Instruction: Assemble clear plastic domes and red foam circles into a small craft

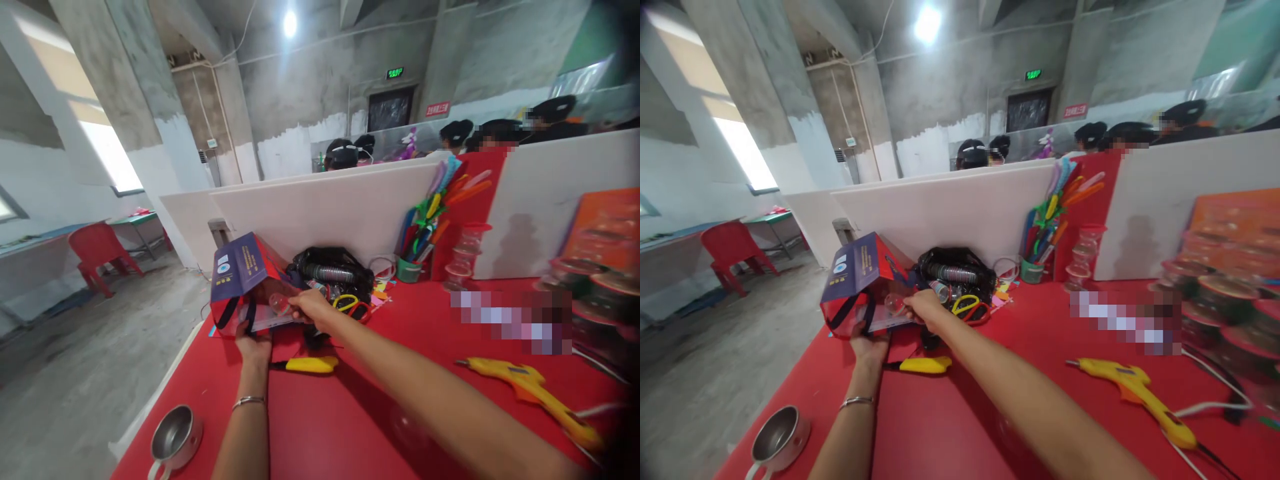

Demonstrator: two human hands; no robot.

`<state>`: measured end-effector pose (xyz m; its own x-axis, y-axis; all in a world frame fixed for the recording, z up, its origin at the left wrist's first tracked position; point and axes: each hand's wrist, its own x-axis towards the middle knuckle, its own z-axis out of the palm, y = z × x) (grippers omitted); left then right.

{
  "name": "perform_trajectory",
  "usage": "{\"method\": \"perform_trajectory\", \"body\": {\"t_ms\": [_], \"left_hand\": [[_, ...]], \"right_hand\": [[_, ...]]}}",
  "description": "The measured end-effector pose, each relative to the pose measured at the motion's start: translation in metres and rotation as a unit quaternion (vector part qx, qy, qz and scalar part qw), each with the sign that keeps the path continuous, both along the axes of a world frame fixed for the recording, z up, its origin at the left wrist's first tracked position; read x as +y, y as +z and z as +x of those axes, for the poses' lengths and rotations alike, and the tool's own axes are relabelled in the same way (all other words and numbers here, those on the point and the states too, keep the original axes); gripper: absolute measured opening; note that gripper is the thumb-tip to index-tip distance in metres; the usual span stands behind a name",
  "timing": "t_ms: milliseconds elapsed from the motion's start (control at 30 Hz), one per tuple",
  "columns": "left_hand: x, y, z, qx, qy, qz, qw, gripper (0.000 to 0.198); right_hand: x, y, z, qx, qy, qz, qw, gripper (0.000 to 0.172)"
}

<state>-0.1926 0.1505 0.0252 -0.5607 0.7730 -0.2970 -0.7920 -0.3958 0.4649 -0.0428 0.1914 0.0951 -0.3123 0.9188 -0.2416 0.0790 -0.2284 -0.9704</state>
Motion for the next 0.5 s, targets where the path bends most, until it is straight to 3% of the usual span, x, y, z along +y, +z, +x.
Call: {"method": "perform_trajectory", "body": {"t_ms": [100, 233, 300, 400, 500], "left_hand": [[-0.010, 0.009, 0.013, 0.028, 0.001, -0.048, 0.998, 0.019], [-0.041, 0.018, 0.033, 0.069, -0.028, -0.124, 0.989, 0.009], [-0.067, 0.022, 0.043, 0.097, -0.037, -0.157, 0.982, 0.012], [-0.114, 0.031, 0.064, 0.162, 0.000, -0.175, 0.971, 0.012], [-0.160, 0.043, 0.103, 0.272, 0.043, -0.126, 0.953, 0.012]], "right_hand": [[-0.036, 0.006, 0.035, -0.013, 0.022, -0.023, 0.999, 0.022], [-0.092, -0.001, 0.086, 0.005, -0.007, -0.019, 1.000, 0.028], [-0.119, -0.011, 0.107, 0.016, -0.031, -0.013, 0.999, 0.031], [-0.154, -0.033, 0.129, 0.022, -0.057, -0.001, 0.998, 0.040], [-0.182, -0.054, 0.141, 0.014, -0.053, 0.009, 0.998, 0.046]]}}
